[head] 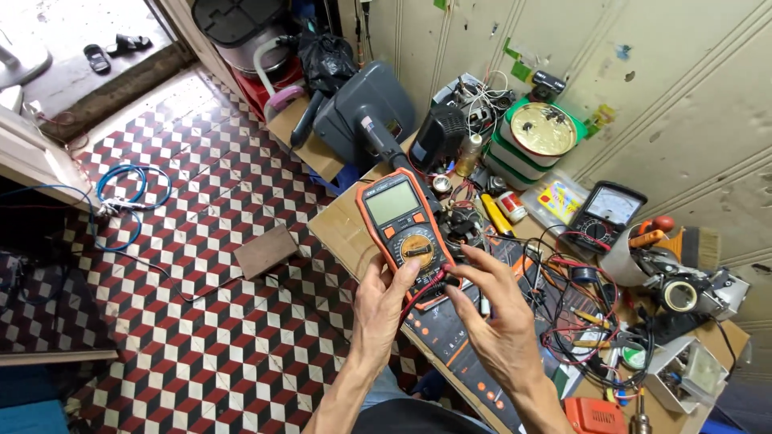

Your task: The person works at a cluttered workbench on an electric motor. They handle the motor, use a multimeter with probes to test it, hold a heat gun near the work area, and manipulate wires and motor components while checking readings.

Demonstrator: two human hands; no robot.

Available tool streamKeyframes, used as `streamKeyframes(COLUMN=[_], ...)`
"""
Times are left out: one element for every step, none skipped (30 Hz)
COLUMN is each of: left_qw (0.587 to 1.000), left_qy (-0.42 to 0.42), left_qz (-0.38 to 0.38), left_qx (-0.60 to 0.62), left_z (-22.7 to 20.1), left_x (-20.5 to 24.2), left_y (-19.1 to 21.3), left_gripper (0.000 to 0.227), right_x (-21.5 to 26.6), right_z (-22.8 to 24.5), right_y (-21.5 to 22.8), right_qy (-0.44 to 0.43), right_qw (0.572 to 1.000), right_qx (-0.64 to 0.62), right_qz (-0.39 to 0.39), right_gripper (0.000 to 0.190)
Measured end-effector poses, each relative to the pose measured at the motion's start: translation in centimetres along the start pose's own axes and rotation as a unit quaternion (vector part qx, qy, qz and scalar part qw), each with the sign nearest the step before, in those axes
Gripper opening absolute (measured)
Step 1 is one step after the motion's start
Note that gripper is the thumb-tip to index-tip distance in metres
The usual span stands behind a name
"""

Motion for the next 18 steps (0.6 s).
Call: streamKeyframes(left_qw=[1.000, 1.000, 0.999, 0.999, 0.999, 0.998, 0.998, 0.998, 0.997, 0.997, 0.996, 0.994, 0.994, 0.993, 0.992, 0.992, 0.992, 0.992], left_qy=[-0.001, -0.007, -0.013, -0.013, -0.014, -0.014, -0.013, -0.020, -0.026, -0.026, -0.020, -0.013, -0.013, -0.013, -0.012, -0.010, -0.010, -0.010], left_qz=[-0.002, -0.008, -0.014, -0.014, 0.002, 0.020, 0.020, 0.044, 0.068, 0.068, 0.078, 0.087, 0.087, 0.095, 0.103, 0.101, 0.101, 0.099], left_qx=[0.001, 0.017, 0.033, 0.034, 0.046, 0.057, 0.056, 0.047, 0.039, 0.039, 0.050, 0.059, 0.059, 0.067, 0.075, 0.075, 0.078, 0.080], left_z=[0.2, 0.4, 0.6, 1.1, 1.5, 1.8, 2.3, 2.5, 2.8, 2.7, 2.6, 2.6, 2.7, 2.8, 3.0, 3.2, 3.4, 3.5], left_x=[0.1, 0.4, 0.6, 0.7, 0.7, 0.8, 0.8, 0.9, 0.9, 0.9, 1.0, 1.0, 1.0, 1.0, 1.1, 1.2, 1.3, 1.4], left_y=[-0.2, -0.4, -0.5, -0.5, -0.7, -0.8, -0.7, -0.9, -1.1, -1.3, -1.5, -1.8, -1.8, -1.9, -2.0, -2.1, -2.1, -2.0], left_gripper=[0.058, 0.058, 0.057, 0.057, 0.056, 0.056, 0.056, 0.057, 0.058, 0.058, 0.059, 0.060, 0.060, 0.062, 0.064, 0.064, 0.065, 0.065], right_x=[-0.3, -0.4, -0.5, -1.0, -1.5, -1.8, -2.1, -2.4, -2.6, -2.6, -2.6, -2.7, -2.6, -2.5, -2.3, -2.2, -2.1, -1.9], right_z=[0.1, 0.2, 0.4, 0.2, 0.4, 0.6, 0.6, 0.9, 1.1, 1.1, 1.3, 1.4, 1.4, 1.2, 1.0, 0.9, 0.9, 1.0], right_y=[0.0, -0.1, -0.1, 0.0, 0.1, 0.0, 0.0, -0.2, -0.4, -0.3, -0.2, -0.1, -0.1, 0.1, 0.2, 0.1, 0.1, 0.1], right_qy=[0.001, 0.009, 0.016, 0.016, 0.034, 0.050, 0.049, 0.063, 0.078, 0.078, 0.083, 0.087, 0.086, 0.079, 0.072, 0.070, 0.078, 0.087], right_qw=[1.000, 1.000, 1.000, 1.000, 0.999, 0.998, 0.998, 0.997, 0.995, 0.995, 0.994, 0.994, 0.994, 0.994, 0.994, 0.994, 0.992, 0.989], right_qx=[0.000, -0.002, -0.004, -0.003, 0.009, 0.018, 0.018, 0.033, 0.049, 0.049, 0.059, 0.067, 0.067, 0.073, 0.080, 0.080, 0.102, 0.122], right_qz=[0.002, 0.007, 0.011, 0.012, 0.017, 0.020, 0.020, 0.027, 0.035, 0.034, 0.032, 0.030, 0.030, 0.023, 0.017, 0.019, 0.005, -0.008], right_gripper=[0.031, 0.031, 0.031, 0.031, 0.032, 0.032, 0.032, 0.032, 0.032, 0.032, 0.032, 0.032, 0.032, 0.030, 0.029, 0.029, 0.026, 0.023])
Point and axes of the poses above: each hand's wrist, its own x-axis away from the middle knuckle, its own y-axis out of the back of the hand, z = x × y, the point moved 8 cm from there along -x, towards the middle knuckle, and after that the axes turned 11 degrees about -y, right-handed, at the moved point
